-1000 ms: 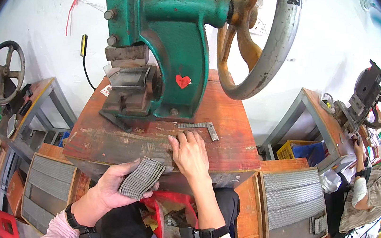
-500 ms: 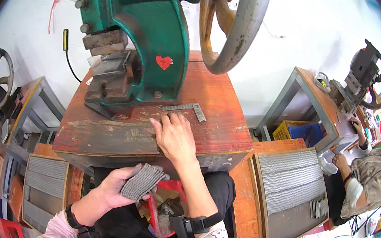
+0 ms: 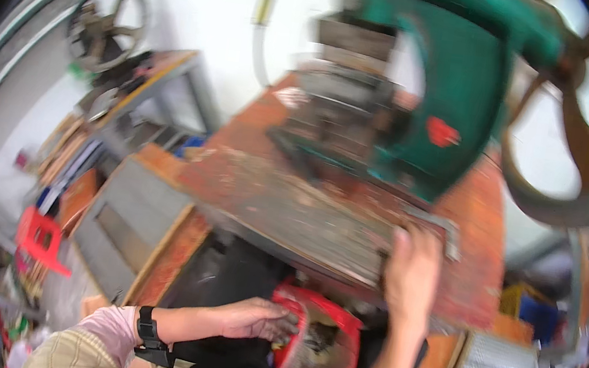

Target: Use a manual press machine to shape small metal pieces.

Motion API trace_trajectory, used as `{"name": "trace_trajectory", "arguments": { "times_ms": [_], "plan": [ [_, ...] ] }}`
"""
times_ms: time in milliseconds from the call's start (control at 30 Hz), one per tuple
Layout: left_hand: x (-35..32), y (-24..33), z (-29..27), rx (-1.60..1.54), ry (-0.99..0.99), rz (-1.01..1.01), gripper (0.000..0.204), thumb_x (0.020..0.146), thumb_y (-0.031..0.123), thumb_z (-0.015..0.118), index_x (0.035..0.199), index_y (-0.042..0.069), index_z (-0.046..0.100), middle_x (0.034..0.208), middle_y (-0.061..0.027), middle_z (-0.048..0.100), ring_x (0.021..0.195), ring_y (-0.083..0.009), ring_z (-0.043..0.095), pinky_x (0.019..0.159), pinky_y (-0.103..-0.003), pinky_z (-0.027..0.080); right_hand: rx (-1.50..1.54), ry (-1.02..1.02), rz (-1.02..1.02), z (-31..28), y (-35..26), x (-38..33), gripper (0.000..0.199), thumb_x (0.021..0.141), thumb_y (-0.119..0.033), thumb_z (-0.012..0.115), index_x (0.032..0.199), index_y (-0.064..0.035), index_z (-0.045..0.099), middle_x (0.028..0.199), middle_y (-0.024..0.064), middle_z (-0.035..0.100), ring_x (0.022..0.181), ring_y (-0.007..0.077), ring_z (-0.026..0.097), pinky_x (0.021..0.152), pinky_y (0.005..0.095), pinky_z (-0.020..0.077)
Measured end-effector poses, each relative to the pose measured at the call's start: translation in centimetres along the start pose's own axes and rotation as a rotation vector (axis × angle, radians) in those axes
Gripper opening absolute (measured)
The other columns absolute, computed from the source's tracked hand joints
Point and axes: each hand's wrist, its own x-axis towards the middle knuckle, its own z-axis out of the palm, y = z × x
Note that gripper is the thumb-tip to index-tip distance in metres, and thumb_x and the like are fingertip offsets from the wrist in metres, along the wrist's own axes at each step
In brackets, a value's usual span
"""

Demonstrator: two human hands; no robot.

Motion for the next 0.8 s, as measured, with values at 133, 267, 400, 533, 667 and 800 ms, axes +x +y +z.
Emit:
{"name": "trace_trajectory", "arguments": {
  "times_ms": [133, 267, 400, 533, 667, 800],
  "plan": [
    [-7.8, 5.8, -5.5, 0.343, 0.506, 0.548, 0.033, 0.095, 0.017, 0.059, 0.121, -0.004, 0.055, 0.113, -0.0158, 0.064, 0.098, -0.0236, 0.065, 0.086, -0.036, 0.054, 0.032, -0.021, -0.062, -0.2, -0.2, 0.1, 0.033, 0.1, -0.02, 0.043, 0.114, 0.0048, 0.061, 0.115, 0.024, 0.06, 0.109, 0.0405, 0.055, 0.096, 0.0433, 0.0425],
    [-15.3, 9.2, -15.0, 0.781, 1.326, 0.647, 0.027, 0.092, 0.015, 0.06, 0.109, -0.005, 0.064, 0.095, -0.0095, 0.068, 0.084, -0.0172, 0.064, 0.077, -0.029, 0.052, 0.033, -0.039, -0.018, -0.1, 0.3, 0.1, 0.033, 0.101, -0.017, 0.041, 0.115, 0.0057, 0.061, 0.115, 0.0233, 0.061, 0.109, 0.0396, 0.056, 0.096, 0.0412, 0.0421],
    [-22.4, 10.0, -24.6, 1.238, 1.827, 0.546, 0.032, 0.082, 0.014, 0.064, 0.111, -0.001, 0.063, 0.103, -0.0234, 0.063, 0.099, -0.0381, 0.061, 0.09, -0.044, 0.048, 0.028, -0.037, 0.018, 0.0, 1.7, -0.1, 0.035, 0.101, -0.016, 0.039, 0.115, 0.0074, 0.061, 0.115, 0.0233, 0.062, 0.111, 0.0375, 0.057, 0.099, 0.0401, 0.0412],
    [-28.4, 12.0, -33.1, 1.404, 2.093, 0.384, 0.037, 0.08, 0.012, 0.064, 0.113, -0.004, 0.059, 0.109, -0.0263, 0.059, 0.108, -0.0409, 0.054, 0.097, -0.046, 0.041, -0.058, -0.023, 0.071, 0.0, 2.5, 0.0, 0.039, 0.104, -0.024, 0.039, 0.116, 0.0061, 0.06, 0.114, 0.0196, 0.064, 0.107, 0.0302, 0.06, 0.094, 0.0356, 0.0425],
    [-32.7, 13.9, -39.0, 1.45, 2.18, 0.212, 0.04, 0.079, 0.009, 0.061, 0.115, -0.007, 0.056, 0.111, -0.0278, 0.059, 0.108, -0.0411, 0.054, 0.099, -0.047, 0.039, -0.092, -0.046, 0.114, -0.2, 1.2, 0.1, 0.039, 0.105, -0.024, 0.038, 0.117, 0.0059, 0.06, 0.115, 0.0184, 0.065, 0.107, 0.0276, 0.059, 0.097, 0.0336, 0.0407],
    [-34.1, 15.3, -41.3, 1.461, 2.154, -0.054, 0.048, 0.076, 0.01, 0.063, 0.12, -0.007, 0.052, 0.115, -0.0245, 0.058, 0.113, -0.0417, 0.052, 0.102, -0.048, 0.04, -0.194, 0.055, 0.041, -0.1, -1.0, -0.1, 0.036, 0.101, -0.025, 0.051, 0.112, 0.0059, 0.065, 0.108, 0.0271, 0.066, 0.099, 0.0364, 0.064, 0.087, 0.0398, 0.0474]
  ]
}}
